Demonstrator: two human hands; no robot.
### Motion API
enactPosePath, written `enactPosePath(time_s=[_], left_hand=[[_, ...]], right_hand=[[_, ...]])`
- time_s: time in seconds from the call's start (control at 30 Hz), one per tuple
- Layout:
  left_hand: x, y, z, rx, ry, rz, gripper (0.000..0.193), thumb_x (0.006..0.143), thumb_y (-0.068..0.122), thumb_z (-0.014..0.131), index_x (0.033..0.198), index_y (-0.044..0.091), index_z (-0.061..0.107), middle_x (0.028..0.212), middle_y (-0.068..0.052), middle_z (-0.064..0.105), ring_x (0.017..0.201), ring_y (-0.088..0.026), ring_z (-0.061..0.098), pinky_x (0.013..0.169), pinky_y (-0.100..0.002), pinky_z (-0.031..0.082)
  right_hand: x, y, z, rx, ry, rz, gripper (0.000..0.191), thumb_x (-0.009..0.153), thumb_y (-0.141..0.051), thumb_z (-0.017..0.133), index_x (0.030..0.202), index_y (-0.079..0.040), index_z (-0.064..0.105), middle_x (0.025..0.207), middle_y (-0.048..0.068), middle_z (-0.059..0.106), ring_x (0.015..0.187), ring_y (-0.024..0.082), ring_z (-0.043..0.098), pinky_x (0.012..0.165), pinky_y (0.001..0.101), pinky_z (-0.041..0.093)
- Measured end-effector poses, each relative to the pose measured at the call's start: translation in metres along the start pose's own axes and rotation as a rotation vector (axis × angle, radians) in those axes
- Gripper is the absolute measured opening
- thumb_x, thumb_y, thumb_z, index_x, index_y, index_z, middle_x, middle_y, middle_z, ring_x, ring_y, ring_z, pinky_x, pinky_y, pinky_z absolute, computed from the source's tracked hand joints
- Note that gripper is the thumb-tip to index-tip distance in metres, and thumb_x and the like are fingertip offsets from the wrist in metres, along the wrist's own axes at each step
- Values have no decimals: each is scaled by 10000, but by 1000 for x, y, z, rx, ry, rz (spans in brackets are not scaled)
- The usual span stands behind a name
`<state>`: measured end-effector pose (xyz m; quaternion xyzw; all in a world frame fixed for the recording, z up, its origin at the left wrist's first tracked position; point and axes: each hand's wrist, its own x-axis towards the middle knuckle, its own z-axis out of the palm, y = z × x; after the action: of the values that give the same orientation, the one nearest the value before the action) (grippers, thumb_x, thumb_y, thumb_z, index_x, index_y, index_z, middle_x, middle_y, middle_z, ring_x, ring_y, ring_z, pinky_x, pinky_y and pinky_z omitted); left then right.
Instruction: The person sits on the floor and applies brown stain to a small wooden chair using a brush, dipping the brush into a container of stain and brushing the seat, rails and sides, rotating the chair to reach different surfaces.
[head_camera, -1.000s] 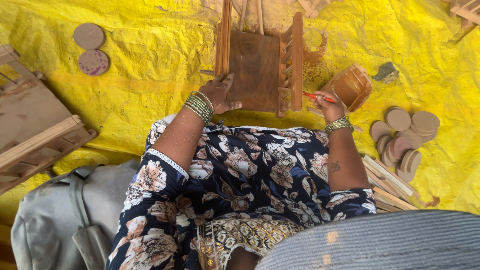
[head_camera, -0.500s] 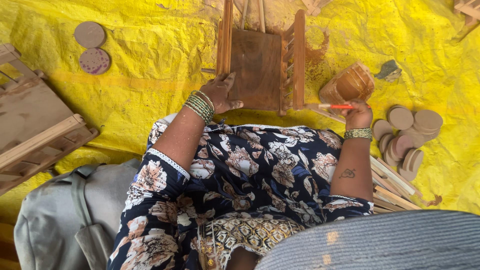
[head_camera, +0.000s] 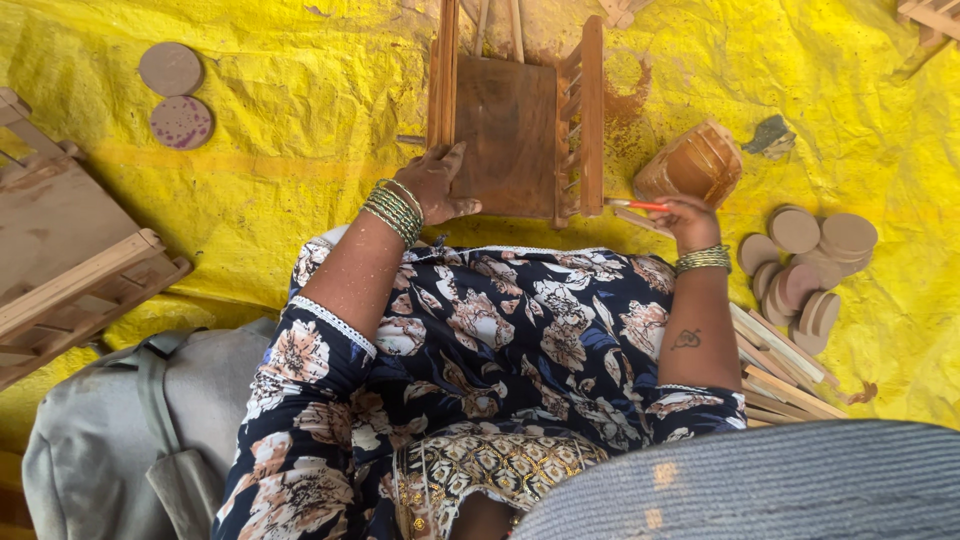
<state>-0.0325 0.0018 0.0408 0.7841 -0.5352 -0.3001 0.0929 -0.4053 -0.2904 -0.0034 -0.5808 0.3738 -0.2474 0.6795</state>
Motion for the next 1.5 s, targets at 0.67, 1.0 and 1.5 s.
enactPosePath(time_s=[0.67, 1.0, 1.5], left_hand=[[68, 4, 30, -678, 589, -377, 920, 916, 224, 697, 1588, 13, 105, 1291, -325, 629, 1194, -402, 653, 1072, -402, 489], [74, -5, 6, -640, 751, -341, 788, 925, 245, 730, 1516, -22, 280, 1293, -331, 624, 1199, -447, 626, 1042, -452, 496], [57, -11, -7, -521, 478, -319, 854, 915, 258, 727, 1563, -22, 246, 1442, -307, 516, 1319, -416, 546, 1116, -411, 451]], right_hand=[[-28, 3, 4, 115, 511, -483, 196, 1005, -130, 650, 1130, 18, 676, 1004, 101, 750, 839, 197, 727, 722, 295, 548], [-118, 1, 79, -894, 152, -909, 183, 994, -198, 646, 989, -46, 748, 882, 134, 741, 775, 284, 701, 752, 390, 552], [-99, 20, 87, -601, 333, -655, 200, 1009, -134, 619, 1088, 8, 736, 891, 129, 758, 753, 214, 688, 714, 306, 544]])
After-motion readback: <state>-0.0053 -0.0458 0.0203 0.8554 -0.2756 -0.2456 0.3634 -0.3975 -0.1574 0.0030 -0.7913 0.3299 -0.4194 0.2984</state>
